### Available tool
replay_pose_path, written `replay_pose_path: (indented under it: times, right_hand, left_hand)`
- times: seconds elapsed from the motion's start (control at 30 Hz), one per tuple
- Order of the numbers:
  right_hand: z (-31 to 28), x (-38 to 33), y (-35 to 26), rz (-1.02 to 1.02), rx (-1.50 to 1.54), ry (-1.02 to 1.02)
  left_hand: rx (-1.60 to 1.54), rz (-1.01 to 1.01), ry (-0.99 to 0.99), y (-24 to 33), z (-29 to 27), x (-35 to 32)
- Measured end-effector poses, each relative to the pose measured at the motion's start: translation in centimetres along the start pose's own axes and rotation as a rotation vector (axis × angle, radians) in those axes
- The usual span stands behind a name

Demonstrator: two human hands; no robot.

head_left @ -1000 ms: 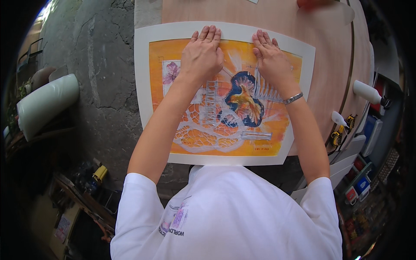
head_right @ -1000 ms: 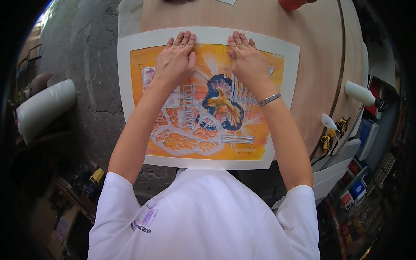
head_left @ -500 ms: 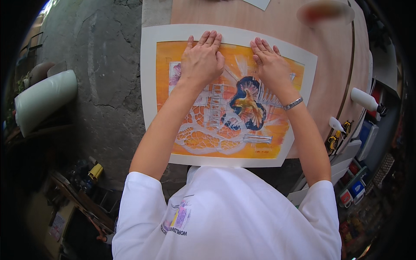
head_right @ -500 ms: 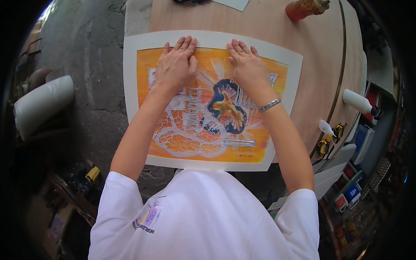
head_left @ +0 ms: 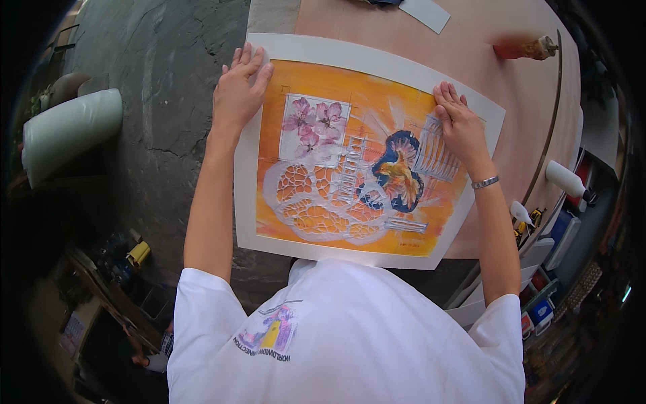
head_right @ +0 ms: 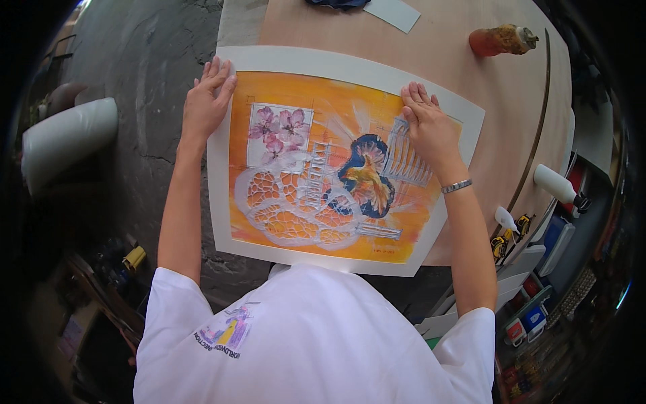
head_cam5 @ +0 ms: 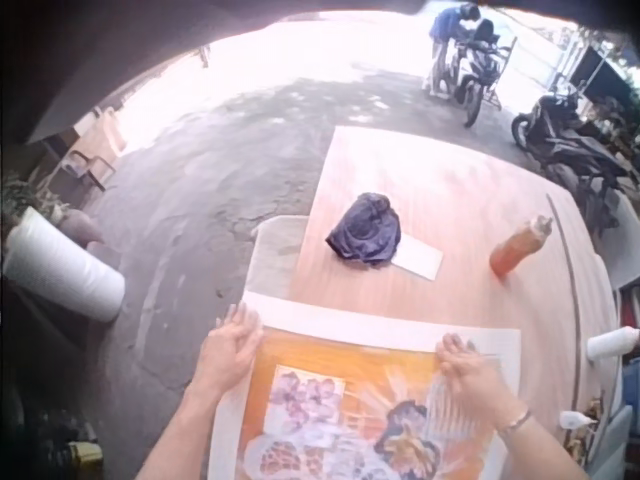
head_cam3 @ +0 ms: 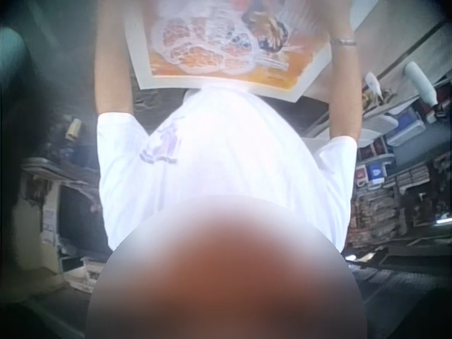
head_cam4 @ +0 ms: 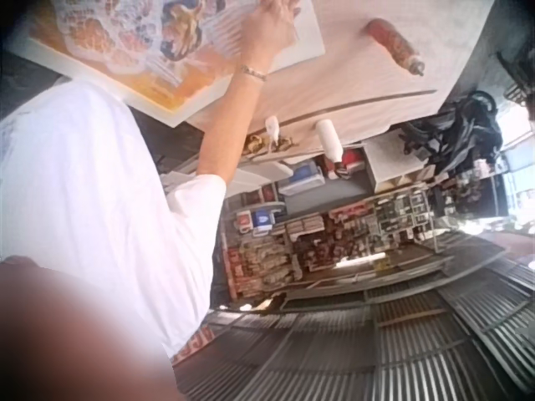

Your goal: The person smooths a large printed poster onto a flat board, repeatedly pressing and rubbing the surface to remove air bubbles and ensure adhesion. They lift and reposition the poster several times to check alignment and continue smoothing the edges and center.

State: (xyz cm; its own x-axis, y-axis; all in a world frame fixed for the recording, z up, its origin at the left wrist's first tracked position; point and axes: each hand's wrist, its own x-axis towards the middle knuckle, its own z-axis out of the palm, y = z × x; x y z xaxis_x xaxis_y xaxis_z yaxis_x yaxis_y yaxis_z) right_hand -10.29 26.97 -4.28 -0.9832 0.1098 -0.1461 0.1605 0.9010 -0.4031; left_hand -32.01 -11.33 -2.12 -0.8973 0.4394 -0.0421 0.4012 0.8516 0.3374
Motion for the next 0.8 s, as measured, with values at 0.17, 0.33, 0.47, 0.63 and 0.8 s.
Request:
replay_pose_path:
  times: [0.17,0.33,0.47,0.63,0.8]
  right_hand:
    - [1.8,4.2,-4.6,-0.166,-0.017,0.015]
    - [2.7,6.4,-8.4,-0.248,-0.051,0.005]
    - [3.1,8.1,-10.8,-0.302,-0.057,-0.012]
    - [3.6,10.0,-14.1,-0.332,-0.096,-0.060]
    - [4.1,11.9,-16.8,-0.373,-0.128,-0.081]
  left_hand:
    - [-0.544,-0.413,0.185,-2.5,0.0,-3.2]
    - [-0.734,-0.515,0.059,-2.6,0.0,-3.0]
    - [-0.767,-0.515,0.051,-2.7,0.2,-2.6]
    - [-0.695,-0.485,0.036,-2.3,-0.7,-1.8]
    - [-0.645,-0.471,0.015,-2.6,-0.9,-1.7]
